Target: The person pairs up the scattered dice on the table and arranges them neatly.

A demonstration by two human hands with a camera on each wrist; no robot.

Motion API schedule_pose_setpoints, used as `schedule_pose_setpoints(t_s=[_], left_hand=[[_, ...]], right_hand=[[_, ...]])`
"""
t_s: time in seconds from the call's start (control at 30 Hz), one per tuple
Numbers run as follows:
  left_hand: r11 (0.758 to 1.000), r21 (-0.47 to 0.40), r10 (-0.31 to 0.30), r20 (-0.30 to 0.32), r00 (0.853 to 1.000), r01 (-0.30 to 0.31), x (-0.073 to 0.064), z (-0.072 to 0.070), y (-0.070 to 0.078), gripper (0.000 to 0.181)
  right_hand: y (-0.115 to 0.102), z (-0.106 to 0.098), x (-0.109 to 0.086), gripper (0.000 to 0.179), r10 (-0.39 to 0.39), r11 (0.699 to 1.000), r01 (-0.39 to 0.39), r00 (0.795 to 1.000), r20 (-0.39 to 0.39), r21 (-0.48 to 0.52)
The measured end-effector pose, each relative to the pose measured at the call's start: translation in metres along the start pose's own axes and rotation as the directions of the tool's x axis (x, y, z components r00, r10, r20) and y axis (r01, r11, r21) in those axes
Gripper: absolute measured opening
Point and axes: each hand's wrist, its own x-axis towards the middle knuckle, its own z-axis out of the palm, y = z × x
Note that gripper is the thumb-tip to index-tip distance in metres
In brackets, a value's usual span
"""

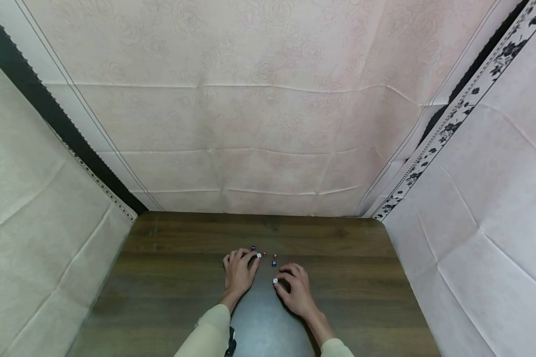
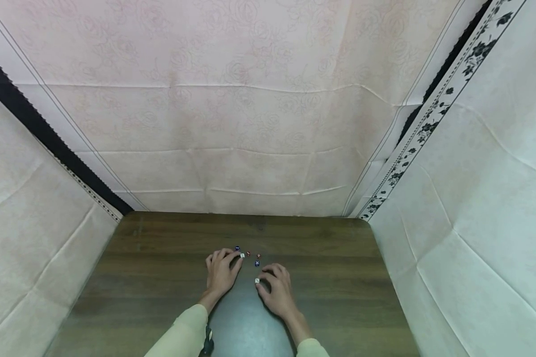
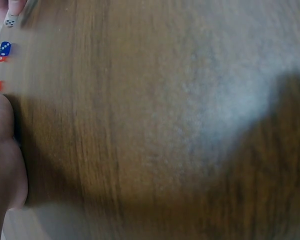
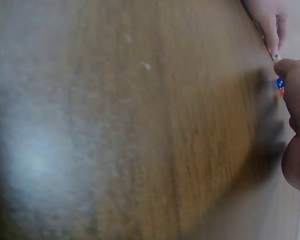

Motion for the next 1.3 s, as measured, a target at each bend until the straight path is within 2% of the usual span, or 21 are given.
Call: schedule_pose_setpoints(t_s=[0.3, 0.73, 1.1, 1.3], left_hand=[[1.000, 0.029, -0.013, 0.023, 1.000, 0.013, 0.000, -0.002, 0.001, 0.024], [0.999, 0.043, -0.009, 0.023, 1.000, 0.008, -0.001, -0.002, 0.001, 0.025], [0.999, 0.048, -0.007, 0.018, 1.000, 0.006, -0.001, -0.001, 0.001, 0.025], [0.999, 0.047, -0.002, 0.008, 1.000, 0.002, 0.000, 0.000, 0.001, 0.023]], right_hand=[[-0.008, 0.005, -0.006, 0.015, -0.031, 0.999, 0.031, 0.999, 0.030, -0.011], [-0.008, 0.015, -0.013, 0.016, -0.107, 0.992, 0.105, 0.994, -0.019, -0.067], [-0.009, 0.013, -0.013, 0.016, -0.068, 0.996, 0.068, 0.998, 0.000, -0.059], [-0.008, 0.014, -0.013, 0.018, -0.084, 0.995, 0.083, 0.996, -0.020, -0.058]])
